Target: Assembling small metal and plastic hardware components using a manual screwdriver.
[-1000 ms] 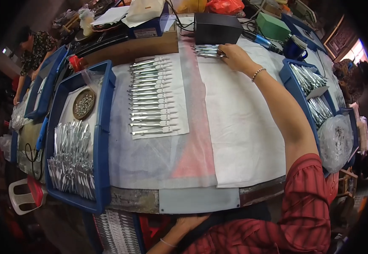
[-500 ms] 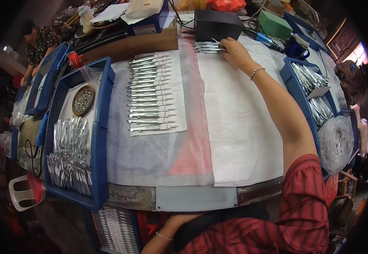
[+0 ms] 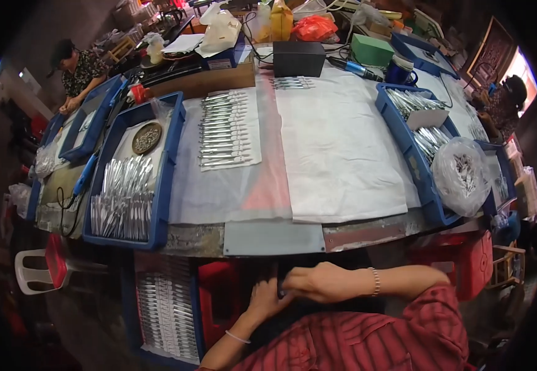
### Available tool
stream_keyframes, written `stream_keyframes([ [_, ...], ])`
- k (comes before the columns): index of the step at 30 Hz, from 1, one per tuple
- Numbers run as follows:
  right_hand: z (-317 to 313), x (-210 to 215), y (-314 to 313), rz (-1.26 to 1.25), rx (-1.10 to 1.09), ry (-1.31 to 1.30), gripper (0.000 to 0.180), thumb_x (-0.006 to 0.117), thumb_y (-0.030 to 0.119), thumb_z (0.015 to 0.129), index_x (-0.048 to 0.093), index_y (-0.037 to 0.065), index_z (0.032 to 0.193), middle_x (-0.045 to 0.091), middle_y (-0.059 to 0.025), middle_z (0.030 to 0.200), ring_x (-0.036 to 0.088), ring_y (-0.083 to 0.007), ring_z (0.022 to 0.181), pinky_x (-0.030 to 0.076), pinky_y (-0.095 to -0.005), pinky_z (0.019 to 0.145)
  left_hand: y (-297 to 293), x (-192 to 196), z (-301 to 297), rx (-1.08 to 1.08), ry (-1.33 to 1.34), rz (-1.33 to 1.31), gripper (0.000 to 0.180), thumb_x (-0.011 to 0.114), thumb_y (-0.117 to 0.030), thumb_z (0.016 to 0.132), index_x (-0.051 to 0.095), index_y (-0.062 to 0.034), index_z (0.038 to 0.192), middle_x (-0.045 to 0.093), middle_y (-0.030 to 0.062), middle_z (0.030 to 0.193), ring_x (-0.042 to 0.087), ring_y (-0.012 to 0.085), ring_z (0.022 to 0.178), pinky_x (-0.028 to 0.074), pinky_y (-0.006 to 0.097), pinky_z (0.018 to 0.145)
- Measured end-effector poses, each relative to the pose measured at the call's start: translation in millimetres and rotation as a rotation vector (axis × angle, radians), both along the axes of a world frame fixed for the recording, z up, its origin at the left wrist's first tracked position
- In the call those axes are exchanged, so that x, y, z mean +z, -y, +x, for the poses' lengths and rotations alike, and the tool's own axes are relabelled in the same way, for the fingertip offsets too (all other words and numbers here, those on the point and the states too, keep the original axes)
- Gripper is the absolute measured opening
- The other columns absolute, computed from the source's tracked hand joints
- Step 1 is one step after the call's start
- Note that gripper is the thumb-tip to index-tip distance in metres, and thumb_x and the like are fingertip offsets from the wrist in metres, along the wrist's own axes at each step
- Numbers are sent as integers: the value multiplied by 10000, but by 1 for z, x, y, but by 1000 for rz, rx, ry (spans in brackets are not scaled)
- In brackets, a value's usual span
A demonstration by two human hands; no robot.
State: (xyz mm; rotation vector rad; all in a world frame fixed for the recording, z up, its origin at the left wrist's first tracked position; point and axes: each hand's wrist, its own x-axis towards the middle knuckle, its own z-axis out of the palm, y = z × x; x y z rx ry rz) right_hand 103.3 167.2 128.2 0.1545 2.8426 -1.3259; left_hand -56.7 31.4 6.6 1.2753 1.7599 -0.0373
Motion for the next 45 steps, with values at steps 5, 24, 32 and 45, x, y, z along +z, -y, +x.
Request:
stream_keyframes([
  [5, -13, -70, 30, 108, -158, 151, 361, 539, 237, 897, 500, 70, 1215, 557, -171, 1152, 629, -378, 806, 522, -452, 631, 76, 55, -26, -38, 81, 627, 648, 688, -354, 803, 459, -38, 1321, 623, 241, 1081, 583, 401, 1070, 459, 436, 934],
  [24, -8, -163, 28, -916, -180, 157, 305, 515, 230, 966, 565, 2, 1163, 654, -78, 967, 607, -152, 819, 502, -298, 760, -315, 144, -202, -322, -557, 1210, 165, 564, -33, 827, 589, -20, 990, 607, 150, 964, 594, 347, 878, 475, 401, 746],
  [32, -15, -216, 43, -1220, -134, 439, 390, 458, 367, 988, 601, 22, 1097, 601, -29, 989, 535, -115, 867, 446, -269, 846, -396, 108, -241, -615, -983, 1086, 214, 595, -53, 766, 508, -82, 959, 585, 81, 857, 597, 264, 843, 420, 367, 766],
  [45, -15, -204, 44, -1153, -81, 520, 427, 440, 413, 987, 601, 39, 1116, 594, -31, 990, 511, -122, 903, 425, -277, 879, -361, 143, -231, -526, -987, 1319, 192, 532, -53, 788, 550, -73, 978, 580, 66, 815, 608, 225, 801, 437, 339, 741],
])
